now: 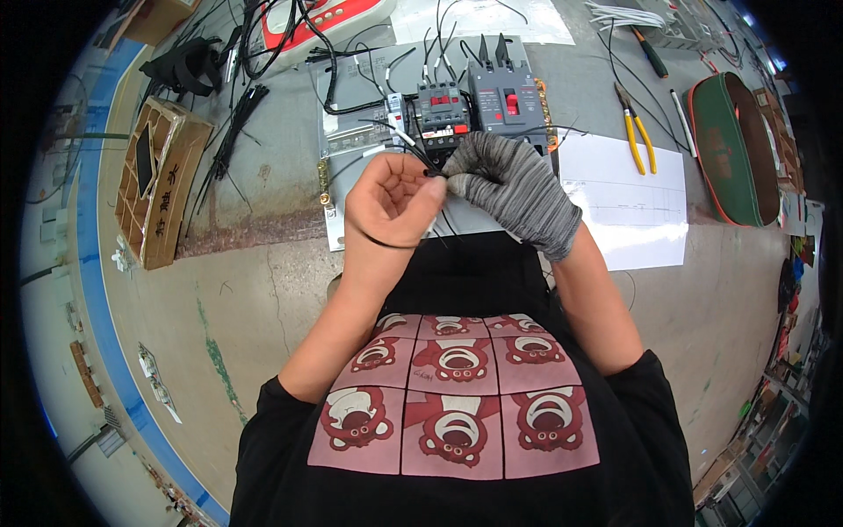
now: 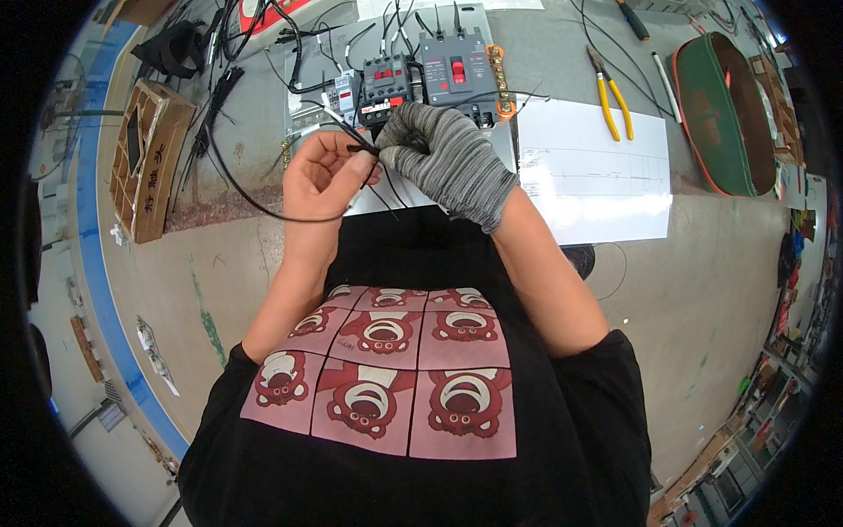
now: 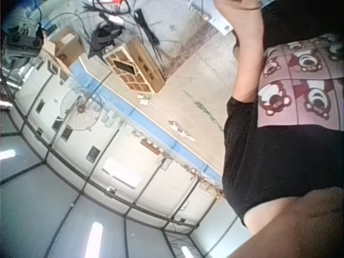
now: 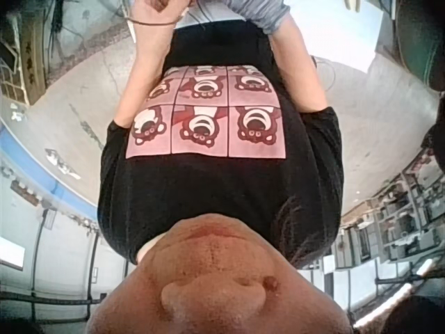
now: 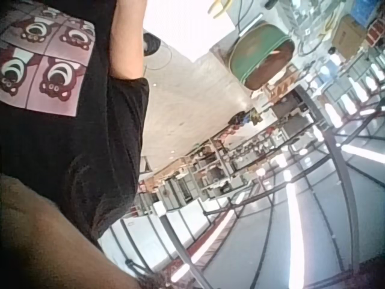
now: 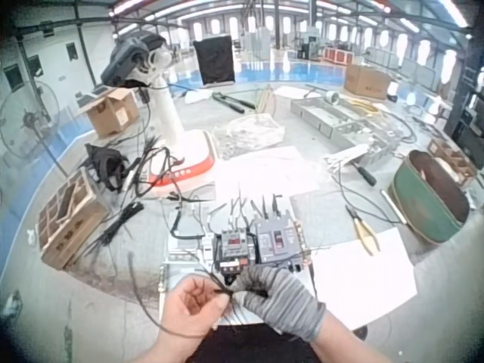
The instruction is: The person connects black wires to terminals on a mounted electrical assembly, using pliers to strip insulation and a screwdriver to tighten terminal screws. The person handles multiple wires and secures them to the device on a workbench.
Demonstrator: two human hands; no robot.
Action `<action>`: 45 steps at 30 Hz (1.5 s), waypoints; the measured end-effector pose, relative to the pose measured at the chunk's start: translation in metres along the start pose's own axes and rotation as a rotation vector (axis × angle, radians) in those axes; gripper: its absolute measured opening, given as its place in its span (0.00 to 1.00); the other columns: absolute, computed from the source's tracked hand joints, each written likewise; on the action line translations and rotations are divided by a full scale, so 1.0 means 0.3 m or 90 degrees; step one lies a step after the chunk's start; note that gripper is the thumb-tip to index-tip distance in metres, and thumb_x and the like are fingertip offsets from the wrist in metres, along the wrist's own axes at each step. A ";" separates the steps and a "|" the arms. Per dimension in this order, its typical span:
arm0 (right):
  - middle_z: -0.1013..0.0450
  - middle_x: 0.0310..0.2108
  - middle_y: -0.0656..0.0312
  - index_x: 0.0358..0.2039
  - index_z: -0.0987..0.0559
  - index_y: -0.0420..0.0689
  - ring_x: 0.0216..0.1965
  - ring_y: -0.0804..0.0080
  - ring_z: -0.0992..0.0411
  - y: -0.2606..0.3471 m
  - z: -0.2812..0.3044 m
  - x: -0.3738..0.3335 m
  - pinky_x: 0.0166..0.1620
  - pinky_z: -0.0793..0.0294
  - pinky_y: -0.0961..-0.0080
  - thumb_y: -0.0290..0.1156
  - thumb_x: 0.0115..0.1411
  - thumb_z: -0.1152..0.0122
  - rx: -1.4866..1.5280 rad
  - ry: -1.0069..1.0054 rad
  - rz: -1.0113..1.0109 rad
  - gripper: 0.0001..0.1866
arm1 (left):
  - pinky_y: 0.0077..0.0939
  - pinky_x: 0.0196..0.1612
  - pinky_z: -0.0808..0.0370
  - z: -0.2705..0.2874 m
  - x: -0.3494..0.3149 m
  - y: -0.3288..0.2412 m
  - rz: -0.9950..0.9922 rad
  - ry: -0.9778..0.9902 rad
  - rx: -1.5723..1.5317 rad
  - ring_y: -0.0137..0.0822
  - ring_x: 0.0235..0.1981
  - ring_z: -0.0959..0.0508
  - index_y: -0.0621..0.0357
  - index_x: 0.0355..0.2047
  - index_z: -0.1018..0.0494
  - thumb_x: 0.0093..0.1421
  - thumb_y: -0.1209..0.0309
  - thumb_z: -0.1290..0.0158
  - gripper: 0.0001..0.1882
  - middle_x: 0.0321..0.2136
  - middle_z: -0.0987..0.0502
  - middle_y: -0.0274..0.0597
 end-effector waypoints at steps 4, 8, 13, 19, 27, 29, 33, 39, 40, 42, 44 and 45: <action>0.26 0.27 0.65 0.35 0.23 0.37 0.28 0.81 0.32 0.004 -0.011 -0.009 0.36 0.28 0.81 0.25 0.56 0.37 -0.015 0.000 -0.011 0.08 | 0.21 0.35 0.26 0.010 0.007 0.020 0.003 0.007 0.011 0.27 0.28 0.25 0.65 0.35 0.31 0.59 0.74 0.43 0.09 0.29 0.26 0.37; 0.24 0.30 0.63 0.37 0.22 0.38 0.30 0.80 0.30 -0.014 -0.005 -0.009 0.38 0.27 0.80 0.25 0.56 0.38 0.021 -0.004 0.009 0.09 | 0.20 0.35 0.26 0.000 0.002 0.014 -0.005 0.001 -0.070 0.26 0.28 0.25 0.65 0.35 0.31 0.61 0.75 0.45 0.07 0.29 0.26 0.37; 0.23 0.34 0.62 0.41 0.23 0.38 0.35 0.79 0.27 -0.015 0.014 -0.013 0.41 0.26 0.80 0.23 0.60 0.45 0.122 0.033 -0.052 0.09 | 0.21 0.34 0.26 -0.005 0.008 0.037 0.011 -0.020 -0.124 0.26 0.28 0.25 0.64 0.35 0.29 0.61 0.75 0.46 0.05 0.29 0.25 0.37; 0.23 0.36 0.62 0.44 0.23 0.38 0.34 0.78 0.26 -0.021 0.044 -0.031 0.41 0.26 0.80 0.20 0.60 0.48 0.166 0.041 -0.053 0.11 | 0.20 0.34 0.26 -0.002 0.013 0.047 0.026 -0.037 -0.108 0.27 0.28 0.24 0.63 0.35 0.29 0.62 0.75 0.47 0.04 0.29 0.24 0.39; 0.21 0.34 0.60 0.40 0.22 0.40 0.34 0.74 0.24 -0.043 0.010 -0.046 0.39 0.25 0.77 0.23 0.52 0.35 -0.297 -0.173 0.090 0.13 | 0.21 0.38 0.24 -0.016 0.052 0.042 0.011 -0.071 -0.152 0.29 0.30 0.21 0.62 0.36 0.29 0.62 0.76 0.48 0.03 0.31 0.22 0.42; 0.22 0.32 0.60 0.37 0.21 0.40 0.33 0.71 0.24 -0.027 0.003 -0.037 0.38 0.25 0.77 0.22 0.53 0.35 -0.402 -0.187 0.132 0.10 | 0.22 0.38 0.24 -0.016 0.049 0.048 0.013 -0.085 -0.157 0.29 0.31 0.21 0.62 0.37 0.28 0.62 0.76 0.48 0.04 0.32 0.22 0.43; 0.23 0.30 0.60 0.32 0.20 0.44 0.34 0.60 0.26 -0.018 0.000 -0.042 0.43 0.29 0.66 0.24 0.47 0.34 -0.509 -0.257 0.259 0.09 | 0.22 0.38 0.25 -0.008 0.032 0.075 0.054 -0.085 -0.195 0.29 0.32 0.21 0.60 0.37 0.28 0.62 0.75 0.47 0.04 0.33 0.21 0.42; 0.24 0.29 0.63 0.29 0.20 0.49 0.36 0.59 0.27 -0.025 0.012 -0.048 0.43 0.32 0.62 0.26 0.45 0.34 -0.566 -0.299 0.268 0.08 | 0.21 0.38 0.26 -0.036 0.015 0.088 0.086 -0.071 -0.258 0.29 0.33 0.21 0.59 0.38 0.29 0.62 0.75 0.47 0.05 0.34 0.21 0.41; 0.24 0.30 0.63 0.29 0.20 0.49 0.36 0.59 0.28 -0.025 0.014 -0.049 0.43 0.32 0.62 0.28 0.46 0.34 -0.581 -0.302 0.267 0.08 | 0.21 0.38 0.27 -0.041 0.016 0.080 0.072 -0.076 -0.247 0.30 0.33 0.20 0.60 0.38 0.30 0.62 0.75 0.47 0.05 0.34 0.21 0.42; 0.25 0.31 0.62 0.31 0.19 0.48 0.36 0.58 0.28 -0.022 0.016 -0.048 0.44 0.31 0.61 0.31 0.48 0.35 -0.612 -0.308 0.265 0.07 | 0.20 0.37 0.27 -0.048 0.022 0.059 0.053 -0.073 -0.225 0.31 0.33 0.20 0.61 0.38 0.30 0.62 0.75 0.47 0.06 0.34 0.21 0.43; 0.25 0.31 0.62 0.31 0.19 0.48 0.37 0.57 0.29 -0.022 0.019 -0.042 0.44 0.32 0.60 0.32 0.49 0.36 -0.599 -0.321 0.256 0.08 | 0.20 0.36 0.28 -0.052 0.035 0.038 0.042 -0.059 -0.200 0.31 0.34 0.20 0.60 0.39 0.31 0.62 0.75 0.47 0.06 0.34 0.20 0.44; 0.25 0.31 0.62 0.31 0.19 0.48 0.37 0.57 0.29 -0.024 0.021 -0.036 0.45 0.33 0.60 0.32 0.49 0.36 -0.592 -0.328 0.253 0.08 | 0.20 0.36 0.28 -0.053 0.040 0.033 0.046 -0.070 -0.204 0.31 0.34 0.20 0.60 0.39 0.30 0.62 0.75 0.47 0.07 0.34 0.20 0.44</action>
Point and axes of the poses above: each hand's wrist, its own x-axis towards the middle knuckle, its own z-axis out of the back of the hand, y = z × x, the point moved 2 cm from there along x, towards the middle knuckle
